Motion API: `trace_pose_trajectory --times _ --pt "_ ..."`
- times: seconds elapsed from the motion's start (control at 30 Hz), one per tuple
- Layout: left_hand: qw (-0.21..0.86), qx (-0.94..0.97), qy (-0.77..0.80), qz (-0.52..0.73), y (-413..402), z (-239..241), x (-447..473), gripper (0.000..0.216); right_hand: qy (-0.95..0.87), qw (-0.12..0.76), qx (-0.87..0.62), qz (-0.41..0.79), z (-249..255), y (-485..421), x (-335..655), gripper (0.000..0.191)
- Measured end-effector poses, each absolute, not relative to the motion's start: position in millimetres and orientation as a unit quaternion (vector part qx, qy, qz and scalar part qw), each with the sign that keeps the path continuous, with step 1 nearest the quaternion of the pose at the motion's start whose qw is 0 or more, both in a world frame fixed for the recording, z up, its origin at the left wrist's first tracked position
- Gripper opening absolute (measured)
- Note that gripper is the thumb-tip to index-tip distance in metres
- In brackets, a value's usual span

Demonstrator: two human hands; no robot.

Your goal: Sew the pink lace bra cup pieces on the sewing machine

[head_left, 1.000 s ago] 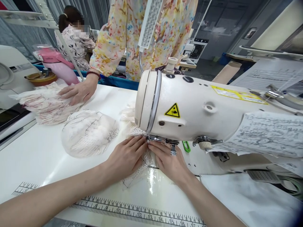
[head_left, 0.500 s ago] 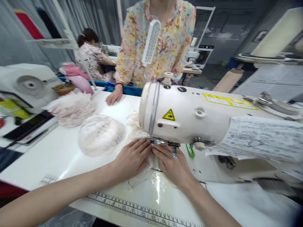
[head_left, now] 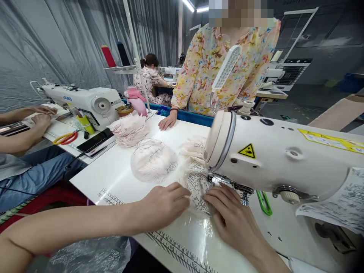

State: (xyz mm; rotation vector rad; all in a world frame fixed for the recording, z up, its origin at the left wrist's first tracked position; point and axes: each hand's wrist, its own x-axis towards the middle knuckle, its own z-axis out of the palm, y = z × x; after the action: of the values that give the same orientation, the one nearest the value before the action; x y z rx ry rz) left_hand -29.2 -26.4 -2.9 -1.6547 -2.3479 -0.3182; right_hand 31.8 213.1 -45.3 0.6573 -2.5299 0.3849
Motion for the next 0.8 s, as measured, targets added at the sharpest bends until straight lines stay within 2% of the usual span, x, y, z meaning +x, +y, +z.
trace_pose_trajectory --times 0.1,0.23,0.4,0.5,0.6,0.8 --pt "0.052 -0.528 -0.841 -0.106 -7 17 -37 0.019 -0.926 0.263 0.224 0.153 -48 213 30 0.027" --pt "0.035 -0.598 -0.797 -0.084 18 22 -59 0.020 -0.914 0.291 0.232 0.160 -51 215 27 0.021" --pt "0.133 -0.656 -0.737 -0.090 29 -14 -67 0.009 -0.921 0.267 0.231 0.167 -47 218 29 0.021" --pt "0.214 -0.651 -0.719 -0.110 28 -29 -64 0.017 -0.939 0.237 0.191 0.159 -45 218 31 0.026" --pt "0.239 -0.649 -0.713 -0.115 26 -32 -62 0.021 -0.952 0.212 0.158 0.151 -42 216 33 0.035" --pt "0.273 -0.634 -0.715 -0.110 26 -27 -60 0.023 -0.931 0.259 0.218 0.134 -45 216 32 0.019"
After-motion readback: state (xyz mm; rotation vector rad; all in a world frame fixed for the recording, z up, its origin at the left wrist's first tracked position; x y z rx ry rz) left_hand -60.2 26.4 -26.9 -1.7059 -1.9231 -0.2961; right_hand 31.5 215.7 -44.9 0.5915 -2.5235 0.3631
